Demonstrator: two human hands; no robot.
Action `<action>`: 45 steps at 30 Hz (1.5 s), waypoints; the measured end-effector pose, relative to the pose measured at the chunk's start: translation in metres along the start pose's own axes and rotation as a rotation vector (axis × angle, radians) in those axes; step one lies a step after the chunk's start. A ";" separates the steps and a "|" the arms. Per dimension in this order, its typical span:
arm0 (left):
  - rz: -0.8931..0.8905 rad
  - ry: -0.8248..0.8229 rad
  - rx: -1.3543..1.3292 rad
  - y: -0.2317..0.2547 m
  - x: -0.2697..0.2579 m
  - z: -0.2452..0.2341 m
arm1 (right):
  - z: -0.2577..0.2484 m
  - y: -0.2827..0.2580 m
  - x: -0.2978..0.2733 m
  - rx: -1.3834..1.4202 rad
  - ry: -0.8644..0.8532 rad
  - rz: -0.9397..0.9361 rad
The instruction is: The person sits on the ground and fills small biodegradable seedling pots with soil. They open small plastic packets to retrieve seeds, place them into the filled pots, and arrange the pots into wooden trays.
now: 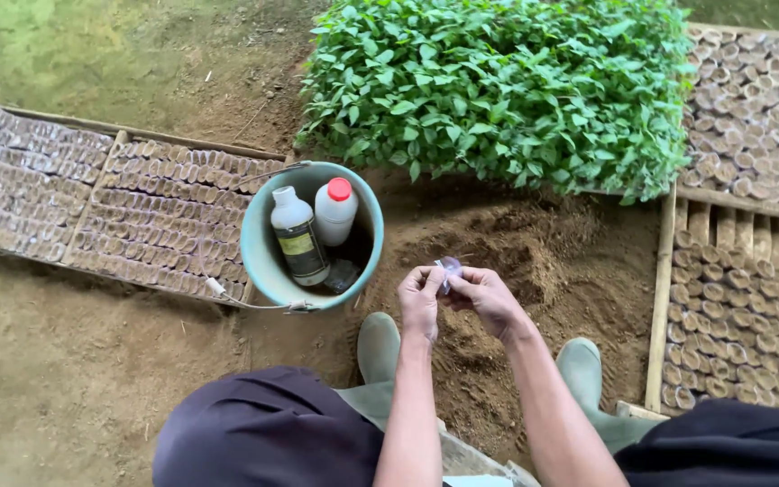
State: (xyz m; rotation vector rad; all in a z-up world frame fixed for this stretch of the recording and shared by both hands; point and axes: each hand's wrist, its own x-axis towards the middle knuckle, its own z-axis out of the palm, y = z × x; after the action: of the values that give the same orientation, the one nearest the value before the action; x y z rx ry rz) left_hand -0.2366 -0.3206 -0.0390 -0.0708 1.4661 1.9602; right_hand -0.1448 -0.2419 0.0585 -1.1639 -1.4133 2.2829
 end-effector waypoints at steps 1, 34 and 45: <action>-0.003 -0.004 0.010 0.004 -0.006 0.003 | -0.005 0.009 0.002 0.010 0.005 0.001; 0.296 0.380 0.242 0.100 -0.025 -0.010 | 0.050 0.034 0.018 0.162 0.181 -0.076; 0.497 0.769 0.209 0.125 -0.008 -0.043 | 0.135 0.011 0.114 -1.078 0.131 -0.595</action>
State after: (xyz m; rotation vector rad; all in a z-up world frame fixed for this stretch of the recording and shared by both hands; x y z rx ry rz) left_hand -0.3133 -0.3785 0.0522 -0.4464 2.3586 2.2771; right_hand -0.3146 -0.2744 0.0218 -0.8406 -2.5709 0.9702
